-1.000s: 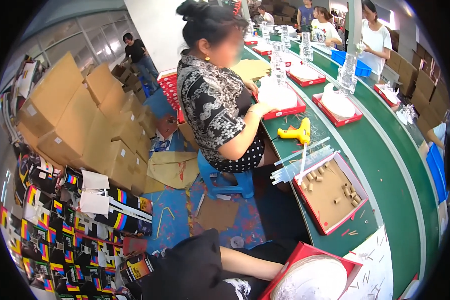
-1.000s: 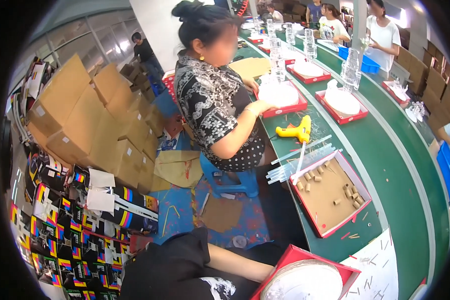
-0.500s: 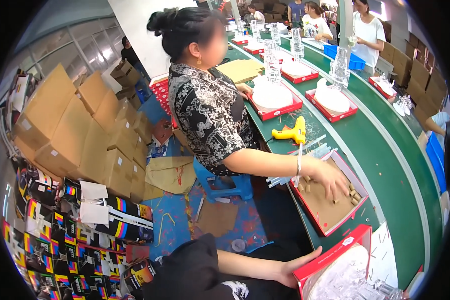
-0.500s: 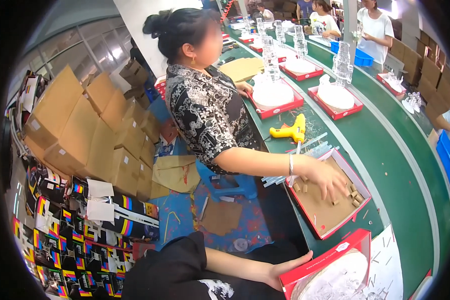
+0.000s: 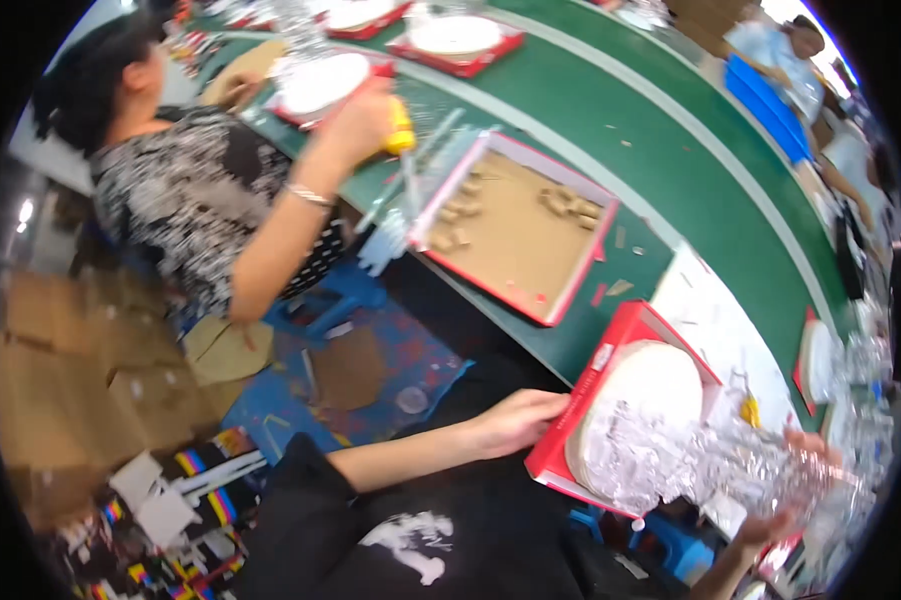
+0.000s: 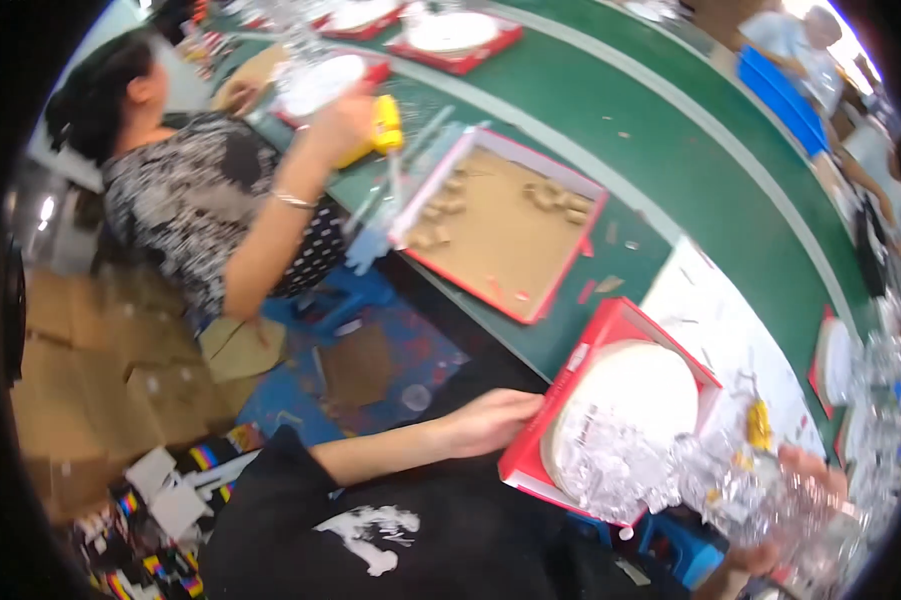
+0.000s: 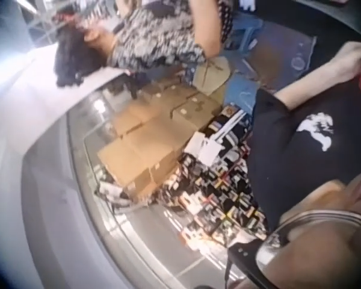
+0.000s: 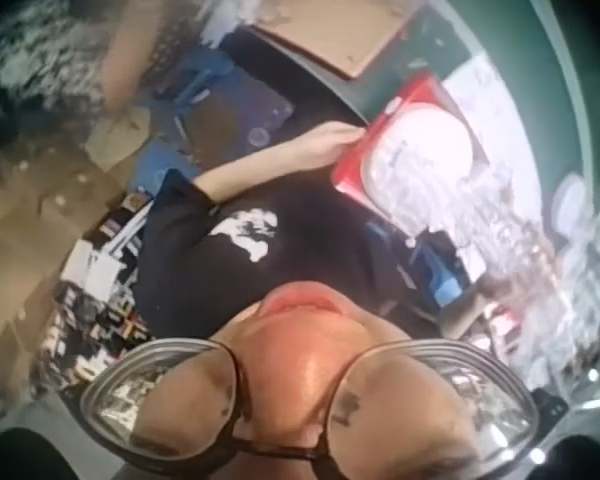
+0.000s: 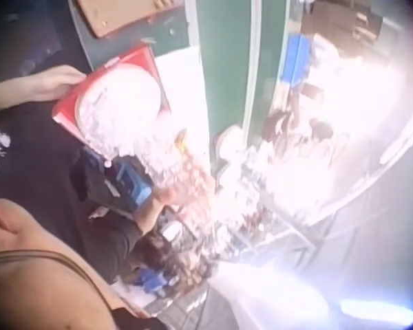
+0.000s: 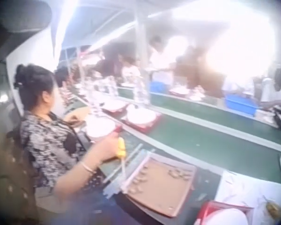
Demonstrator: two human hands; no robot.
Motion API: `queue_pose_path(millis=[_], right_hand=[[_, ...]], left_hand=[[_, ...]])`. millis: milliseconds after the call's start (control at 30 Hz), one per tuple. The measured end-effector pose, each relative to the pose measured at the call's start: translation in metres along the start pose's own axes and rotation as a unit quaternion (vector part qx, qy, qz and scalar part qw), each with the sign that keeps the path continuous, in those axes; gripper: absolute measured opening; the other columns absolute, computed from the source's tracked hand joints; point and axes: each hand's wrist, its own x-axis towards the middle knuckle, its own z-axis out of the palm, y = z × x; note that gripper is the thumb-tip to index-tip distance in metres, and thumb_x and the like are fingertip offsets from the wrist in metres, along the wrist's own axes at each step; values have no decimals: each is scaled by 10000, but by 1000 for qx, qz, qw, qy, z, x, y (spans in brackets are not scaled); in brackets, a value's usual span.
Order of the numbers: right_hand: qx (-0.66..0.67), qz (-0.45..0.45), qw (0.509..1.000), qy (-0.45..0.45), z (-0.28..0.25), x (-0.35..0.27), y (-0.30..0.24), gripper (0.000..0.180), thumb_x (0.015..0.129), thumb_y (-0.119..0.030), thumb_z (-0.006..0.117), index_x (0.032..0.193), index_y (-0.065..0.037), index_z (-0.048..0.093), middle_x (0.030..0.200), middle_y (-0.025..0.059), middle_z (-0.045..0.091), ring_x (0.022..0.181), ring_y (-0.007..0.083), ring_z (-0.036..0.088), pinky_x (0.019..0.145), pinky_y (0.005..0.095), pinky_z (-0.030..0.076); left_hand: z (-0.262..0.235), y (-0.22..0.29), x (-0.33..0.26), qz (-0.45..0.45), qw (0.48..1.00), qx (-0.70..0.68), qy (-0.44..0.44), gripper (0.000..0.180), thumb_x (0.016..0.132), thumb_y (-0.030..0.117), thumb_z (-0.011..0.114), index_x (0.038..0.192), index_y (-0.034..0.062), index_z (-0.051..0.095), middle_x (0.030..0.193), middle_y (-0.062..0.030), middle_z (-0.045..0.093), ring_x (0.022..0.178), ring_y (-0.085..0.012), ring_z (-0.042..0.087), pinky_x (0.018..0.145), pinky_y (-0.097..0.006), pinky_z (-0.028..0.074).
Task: Apply glue to small components of a glass item and fold cardboard boxes for packaging on an assembly line.
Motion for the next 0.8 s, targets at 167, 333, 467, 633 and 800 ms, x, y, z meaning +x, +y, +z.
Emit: queue_pose_path(millis=[167, 333, 467, 633, 800], right_hand=[[-256, 18, 966, 33, 24, 46, 7, 747, 889, -508, 511, 1311, 100, 409, 1141, 208, 590, 1049, 310, 602, 952, 406, 451], [-291, 41, 953, -70, 58, 97, 40, 566, 795, -222, 712, 1227, 98, 534, 1205, 187, 606, 1165, 260, 555, 1026, 377, 388], [-341, 94, 932, -82, 73, 124, 47, 533, 841, -232, 673, 1273, 37, 516, 1227, 160, 589, 1152, 231, 541, 1016, 351, 379], [-476, 74, 870, -105, 18, 69, 46, 401, 817, -153, 668, 1188, -34, 574, 1176, 126, 608, 1078, 255, 591, 858, 348, 465], [-645, 383, 659, -54, -108, -70, 64, 311, 817, -304, 675, 895, -4, 651, 831, 147, 679, 724, 272, 654, 653, 366, 508]], left_hand=[[-30, 72, -9, 164, 964, 203, 47, 311, 981, 161, 506, 1238, -12, 540, 1142, -115, 640, 1021, -181, 631, 891, -331, 507], [-14, 166, 25, 299, 671, 657, 170, 409, 881, 123, 591, 1246, -36, 500, 1212, -214, 556, 1022, -306, 627, 875, -343, 503], [-90, 208, 118, 438, 412, 766, 229, 434, 847, 98, 599, 1254, -14, 495, 1139, -181, 554, 1016, -361, 574, 888, -400, 478], [-127, 252, 118, 298, 500, 788, 201, 216, 855, 72, 581, 1061, 15, 616, 1023, -165, 642, 939, -287, 624, 821, -362, 493], [-37, 202, 65, 389, 764, 485, 173, 206, 897, -17, 564, 1100, -23, 600, 1113, -76, 600, 952, -129, 596, 802, -272, 515]])
